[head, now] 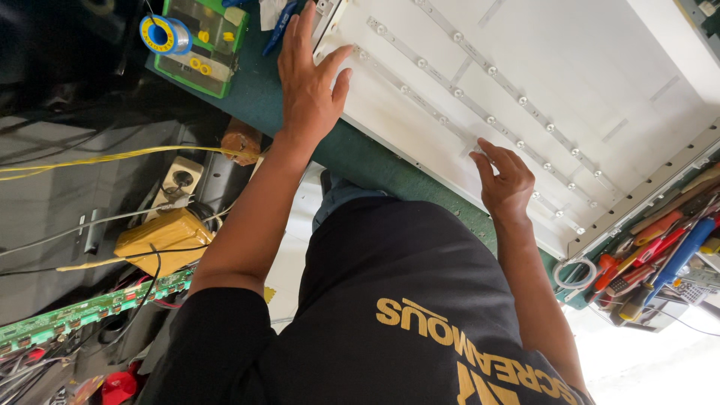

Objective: The person places and aligns multiple LED light strips onto a white rectangular panel. They peel off the backing from the adhesive side of the strips and press them down firmly to secure them in place.

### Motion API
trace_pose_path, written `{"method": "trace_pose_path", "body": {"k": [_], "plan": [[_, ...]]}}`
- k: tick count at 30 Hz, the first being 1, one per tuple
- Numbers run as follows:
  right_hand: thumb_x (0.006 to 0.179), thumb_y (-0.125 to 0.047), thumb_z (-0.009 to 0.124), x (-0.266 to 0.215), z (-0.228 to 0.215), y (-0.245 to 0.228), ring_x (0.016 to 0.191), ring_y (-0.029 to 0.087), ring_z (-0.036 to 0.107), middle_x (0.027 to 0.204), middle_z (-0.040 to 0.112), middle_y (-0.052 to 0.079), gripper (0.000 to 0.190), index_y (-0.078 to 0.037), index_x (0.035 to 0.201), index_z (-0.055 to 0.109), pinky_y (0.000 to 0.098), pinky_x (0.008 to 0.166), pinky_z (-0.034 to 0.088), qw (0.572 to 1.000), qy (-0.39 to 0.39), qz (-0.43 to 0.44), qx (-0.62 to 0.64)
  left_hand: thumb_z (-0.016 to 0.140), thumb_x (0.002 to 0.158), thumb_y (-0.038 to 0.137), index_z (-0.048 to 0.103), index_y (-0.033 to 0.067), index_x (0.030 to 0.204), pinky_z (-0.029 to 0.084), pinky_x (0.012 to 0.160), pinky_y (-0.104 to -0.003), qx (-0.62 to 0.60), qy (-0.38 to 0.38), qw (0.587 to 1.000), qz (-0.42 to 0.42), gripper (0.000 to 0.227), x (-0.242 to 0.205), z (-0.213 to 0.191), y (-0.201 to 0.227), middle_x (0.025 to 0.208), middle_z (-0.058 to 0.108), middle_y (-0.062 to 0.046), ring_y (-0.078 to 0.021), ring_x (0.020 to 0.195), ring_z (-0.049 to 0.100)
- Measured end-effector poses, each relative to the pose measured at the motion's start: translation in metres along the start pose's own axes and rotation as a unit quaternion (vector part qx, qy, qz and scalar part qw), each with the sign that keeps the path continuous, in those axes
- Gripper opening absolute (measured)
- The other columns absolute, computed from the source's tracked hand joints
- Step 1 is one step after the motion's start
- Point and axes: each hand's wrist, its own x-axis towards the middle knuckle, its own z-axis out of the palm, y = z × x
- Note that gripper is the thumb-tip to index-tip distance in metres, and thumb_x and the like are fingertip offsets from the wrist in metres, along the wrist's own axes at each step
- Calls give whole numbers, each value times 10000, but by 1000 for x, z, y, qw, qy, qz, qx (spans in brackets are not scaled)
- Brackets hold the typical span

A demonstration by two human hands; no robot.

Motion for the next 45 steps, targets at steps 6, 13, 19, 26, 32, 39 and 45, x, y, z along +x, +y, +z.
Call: {"method": "trace_pose_path", "body": {"k": [6,13,19,26,32,39,45], "plan": [[1041,-45,862,0,1,1,878,280,782,1029,830,173,165,18,1190,833,347,631,594,1000,5,-23,-3,795,1182,196,753,252,1449,449,1243,-717,-7,2,1000,-13,275,1,2,0,1781,59,-46,-406,1652,157],[1033,-33,873,-1,1,3,883,286,777,1026,827,178,206,16,1225,820,361,660,598,1000,1,-24,8,770,1207,230,726,250,1469,423,1332,-729,-21,5,999,-28,266,-1,7,-2,1771,31,-8,-366,1656,130],[1032,-65,889,-4,1,5,852,257,765,1014,832,144,198,-20,1215,828,347,645,586,1000,3,-21,-12,800,1184,190,768,236,1435,417,1309,-724,-25,6,999,-25,258,-2,8,-3,1780,52,-24,-393,1654,141],[1043,-72,857,2,-5,-6,913,288,794,1056,830,168,151,2,1167,812,354,538,548,1000,-21,2,9,791,1176,175,777,224,1398,421,1310,-736,-24,-1,999,-36,228,-2,8,-4,1765,81,-28,-400,1642,143],[1039,-52,859,1,-5,-7,908,286,787,1045,830,168,131,7,1150,821,343,518,542,1000,-16,-3,10,784,1188,193,768,228,1409,418,1318,-727,-24,-5,999,-34,224,-4,9,-3,1763,84,-36,-393,1645,136],[1023,3,874,1,-3,0,877,282,794,1055,829,168,136,9,1148,819,337,538,541,999,3,22,29,825,1177,195,716,167,1378,427,1312,-735,-21,9,999,-41,231,-8,13,-8,1743,127,-81,-413,1628,183],[1033,-1,859,2,-3,0,891,301,801,1050,824,181,126,24,1149,818,354,594,589,999,-6,16,38,829,1181,237,745,204,1366,409,1273,-724,30,1,999,-31,206,-12,4,4,1763,91,-93,-428,1639,156]]}}
